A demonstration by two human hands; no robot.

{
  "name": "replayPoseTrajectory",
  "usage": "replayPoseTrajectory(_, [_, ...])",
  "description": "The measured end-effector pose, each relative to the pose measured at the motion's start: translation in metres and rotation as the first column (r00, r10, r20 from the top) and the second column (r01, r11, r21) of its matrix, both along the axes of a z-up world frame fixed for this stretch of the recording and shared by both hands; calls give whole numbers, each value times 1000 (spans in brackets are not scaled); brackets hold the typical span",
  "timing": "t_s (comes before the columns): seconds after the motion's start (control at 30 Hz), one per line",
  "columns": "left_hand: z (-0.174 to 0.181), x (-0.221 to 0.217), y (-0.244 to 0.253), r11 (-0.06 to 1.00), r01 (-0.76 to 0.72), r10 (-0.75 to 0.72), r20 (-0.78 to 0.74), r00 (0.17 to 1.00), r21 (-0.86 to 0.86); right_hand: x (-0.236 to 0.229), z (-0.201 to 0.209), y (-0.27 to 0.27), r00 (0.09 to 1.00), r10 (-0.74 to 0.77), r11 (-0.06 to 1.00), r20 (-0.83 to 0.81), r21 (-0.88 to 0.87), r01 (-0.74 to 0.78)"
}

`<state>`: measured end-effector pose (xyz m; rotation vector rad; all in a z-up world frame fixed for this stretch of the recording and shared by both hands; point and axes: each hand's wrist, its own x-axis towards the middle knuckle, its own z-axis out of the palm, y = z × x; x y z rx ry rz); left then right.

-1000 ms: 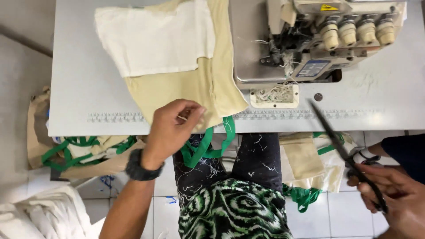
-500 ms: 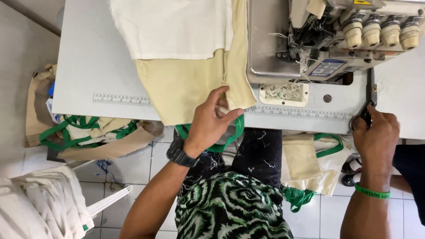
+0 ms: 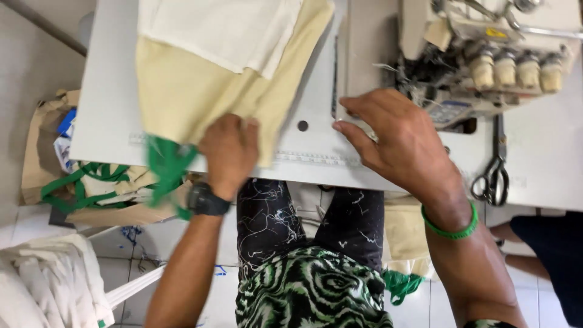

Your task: Trimming excess fabric with scissors and aligning bag components on a sewing machine table for assembly.

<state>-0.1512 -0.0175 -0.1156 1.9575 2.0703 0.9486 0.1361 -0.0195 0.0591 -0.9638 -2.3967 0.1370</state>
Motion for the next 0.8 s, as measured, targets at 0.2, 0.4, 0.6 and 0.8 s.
replayPoseTrajectory(0.2, [-2, -108, -14, 986, -67, 55, -78, 995, -156, -107, -66, 95, 967, 40, 999, 252, -2, -41])
replayPoseTrajectory(0.4, [-13, -113, -37, 961, -274, 272, -72, 960, -27, -177, -162, 163, 855, 75, 927, 514, 279, -249])
replayPoseTrajectory(0.6, [-37, -109, -47, 983, -151, 166, -154, 974, 108, -173, -162, 170, 763, 156, 960, 627, 86, -267])
replayPoseTrajectory(0.8, [25, -151, -41, 947, -271, 277, -8, 961, 174, -176, -101, 172, 919, 316, 947, 237, -30, -318])
